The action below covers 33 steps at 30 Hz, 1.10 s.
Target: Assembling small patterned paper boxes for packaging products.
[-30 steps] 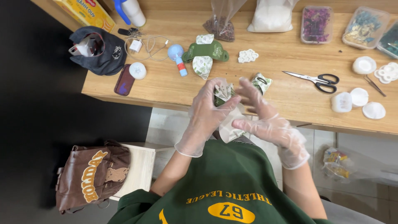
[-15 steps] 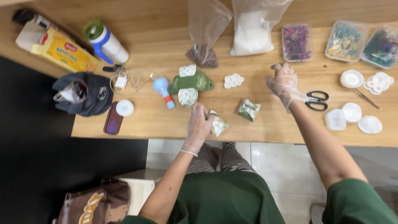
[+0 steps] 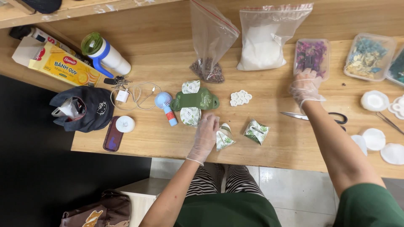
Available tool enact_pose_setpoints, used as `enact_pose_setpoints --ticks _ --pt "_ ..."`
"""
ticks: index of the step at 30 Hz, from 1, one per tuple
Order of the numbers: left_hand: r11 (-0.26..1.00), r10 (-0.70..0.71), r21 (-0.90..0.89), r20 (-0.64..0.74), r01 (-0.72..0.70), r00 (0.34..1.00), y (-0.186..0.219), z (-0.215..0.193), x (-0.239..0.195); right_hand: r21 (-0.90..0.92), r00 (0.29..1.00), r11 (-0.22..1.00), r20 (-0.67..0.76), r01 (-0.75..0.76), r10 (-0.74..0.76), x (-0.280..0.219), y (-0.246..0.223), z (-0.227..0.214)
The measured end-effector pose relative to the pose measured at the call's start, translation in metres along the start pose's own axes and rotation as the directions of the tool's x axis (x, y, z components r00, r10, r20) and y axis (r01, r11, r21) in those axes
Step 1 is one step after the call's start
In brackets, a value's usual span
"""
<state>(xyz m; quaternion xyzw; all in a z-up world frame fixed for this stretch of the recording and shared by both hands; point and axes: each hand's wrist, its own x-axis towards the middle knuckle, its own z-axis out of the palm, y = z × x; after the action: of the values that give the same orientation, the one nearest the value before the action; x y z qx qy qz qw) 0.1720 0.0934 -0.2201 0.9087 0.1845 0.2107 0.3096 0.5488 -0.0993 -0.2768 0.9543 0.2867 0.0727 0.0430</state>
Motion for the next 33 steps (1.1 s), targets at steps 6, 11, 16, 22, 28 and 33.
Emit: enact_pose_setpoints --ticks 6,11,16,22,28,33 --pt "0.996 0.029 -0.081 -0.202 -0.046 0.979 0.01 -0.031 0.021 0.503 0.852 0.726 -0.475 0.468 -0.22 0.006 -0.11 -0.188" --pt "0.989 -0.084 -0.14 -0.236 0.052 0.968 0.05 -0.082 0.037 0.589 0.895 0.677 -0.343 0.44 -0.283 0.076 -0.203 -0.246" --pt "0.999 -0.024 -0.052 -0.367 0.006 0.93 0.033 -0.085 -0.009 0.602 0.887 0.762 0.185 0.238 -0.423 0.106 -0.234 -0.202" --pt "0.834 -0.532 -0.252 -0.134 0.49 0.836 -0.003 -0.042 -0.065 0.817 0.507 0.532 0.371 0.22 -0.778 0.026 -0.188 -0.249" --pt "0.838 -0.507 -0.268 -0.063 0.474 0.86 -0.008 -0.01 -0.056 0.966 0.579 0.254 0.175 0.056 -0.796 0.01 -0.211 -0.249" --pt "0.742 -0.536 -0.397 0.133 0.541 0.834 0.006 -0.004 -0.032 0.647 0.723 0.517 -0.078 0.56 -0.686 -0.006 -0.274 -0.226"
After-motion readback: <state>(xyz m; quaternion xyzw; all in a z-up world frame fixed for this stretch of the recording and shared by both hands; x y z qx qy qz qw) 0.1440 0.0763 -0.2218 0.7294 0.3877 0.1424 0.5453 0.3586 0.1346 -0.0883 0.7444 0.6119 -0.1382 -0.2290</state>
